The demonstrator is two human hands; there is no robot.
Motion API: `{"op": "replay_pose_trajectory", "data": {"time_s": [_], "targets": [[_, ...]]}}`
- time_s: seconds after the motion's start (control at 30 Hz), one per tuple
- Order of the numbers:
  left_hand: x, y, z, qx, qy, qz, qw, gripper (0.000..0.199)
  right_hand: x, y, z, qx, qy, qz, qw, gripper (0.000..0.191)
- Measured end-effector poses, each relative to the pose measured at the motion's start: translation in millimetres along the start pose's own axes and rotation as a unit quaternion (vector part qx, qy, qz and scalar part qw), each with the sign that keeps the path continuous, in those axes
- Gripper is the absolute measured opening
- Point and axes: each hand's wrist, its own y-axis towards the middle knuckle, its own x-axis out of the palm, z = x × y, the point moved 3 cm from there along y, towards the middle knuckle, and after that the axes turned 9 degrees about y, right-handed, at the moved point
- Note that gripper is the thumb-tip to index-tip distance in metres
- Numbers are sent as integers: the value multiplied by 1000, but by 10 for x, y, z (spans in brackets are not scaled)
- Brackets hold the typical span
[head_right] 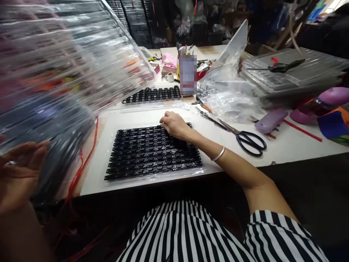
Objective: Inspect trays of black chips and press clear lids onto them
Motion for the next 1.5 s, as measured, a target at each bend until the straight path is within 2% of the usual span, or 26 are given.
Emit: {"op": "replay_pose_trajectory", "data": {"time_s": [0.17, 0.43, 0.57, 0.67, 0.77, 0.8, 0.83, 0.87, 0.93, 1.0, 1.1, 1.2, 1.3, 1.4, 1.5], "targets": [[16, -69, 17, -24, -43, 20, 999, 30, 183, 191, -15, -33, -68, -45, 996, 19], [40, -115, -50, -33, -110, -56, 992, 27, 233, 162, -24, -66, -102, -47, 992, 27], [136, -182, -64, -41, -135, -88, 986, 24, 258, 130, -52, -86, -74, -45, 993, 27], [179, -236, -47, -39, -142, -107, 983, 22, 256, 139, -58, -76, -33, -27, 996, 23], [158, -275, -33, -46, -134, -117, 983, 16, 102, 118, -43, -41, 12, 22, 999, 25], [139, -285, -41, -54, -126, -121, 983, 16, -1, 84, -26, -13, 76, 51, 996, 30], [118, -296, -59, -68, -114, -127, 983, 19, -121, 27, -5, 22, 169, 83, 982, 35], [96, -310, -90, -84, -98, -136, 982, 24, -245, -51, 13, 56, 274, 110, 954, 41], [55, -351, -193, -115, -48, -152, 981, 38, -461, -263, 23, 111, 476, 139, 862, 51], [25, -414, -339, -126, 26, -160, 979, 51, -599, -510, -12, 143, 558, 136, 806, 53], [13, -537, -583, -95, 147, -150, 973, 56, -602, -868, -29, 231, 569, 134, 778, 51], [17, -659, -754, -12, 314, -133, 940, 45, -472, -1108, 54, 309, 529, 149, 776, 56], [9, -747, -828, 37, 383, -132, 914, 42, -359, -1211, 191, 337, 489, 154, 790, 65], [-17, -782, -836, 71, 436, -155, 884, 48, -311, -1223, 275, 330, 417, 127, 837, 63], [-37, -743, -828, 80, 464, -180, 864, 55, -320, -1186, 256, 303, 258, 76, 914, 53]]}}
